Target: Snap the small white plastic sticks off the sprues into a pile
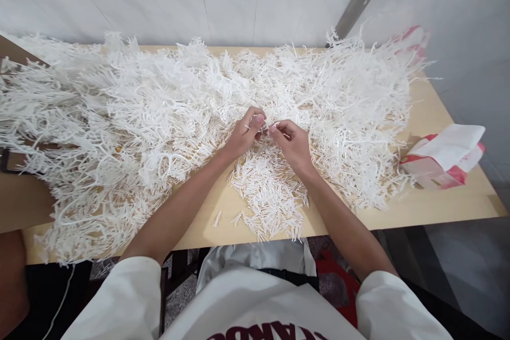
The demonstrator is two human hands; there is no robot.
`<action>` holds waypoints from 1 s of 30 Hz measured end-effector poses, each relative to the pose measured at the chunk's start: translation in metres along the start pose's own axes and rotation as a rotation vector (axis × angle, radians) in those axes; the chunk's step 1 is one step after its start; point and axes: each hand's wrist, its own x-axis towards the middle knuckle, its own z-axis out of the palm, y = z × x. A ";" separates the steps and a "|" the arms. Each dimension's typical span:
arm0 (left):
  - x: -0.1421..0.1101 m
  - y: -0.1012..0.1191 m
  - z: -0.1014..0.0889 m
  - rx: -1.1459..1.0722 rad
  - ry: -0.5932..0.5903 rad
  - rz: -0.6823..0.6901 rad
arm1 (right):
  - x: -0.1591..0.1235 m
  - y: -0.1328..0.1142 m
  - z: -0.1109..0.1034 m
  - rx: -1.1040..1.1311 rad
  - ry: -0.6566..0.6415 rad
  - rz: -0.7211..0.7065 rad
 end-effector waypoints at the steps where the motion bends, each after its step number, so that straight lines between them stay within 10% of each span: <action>1: 0.001 0.000 -0.001 0.047 0.012 0.038 | 0.001 0.001 0.000 0.028 0.006 0.014; 13: 0.005 -0.001 -0.003 0.319 -0.049 0.127 | 0.005 0.007 -0.005 0.128 0.071 -0.027; 30: 0.006 -0.011 -0.004 0.065 0.043 0.136 | 0.007 0.001 -0.010 0.084 -0.073 0.061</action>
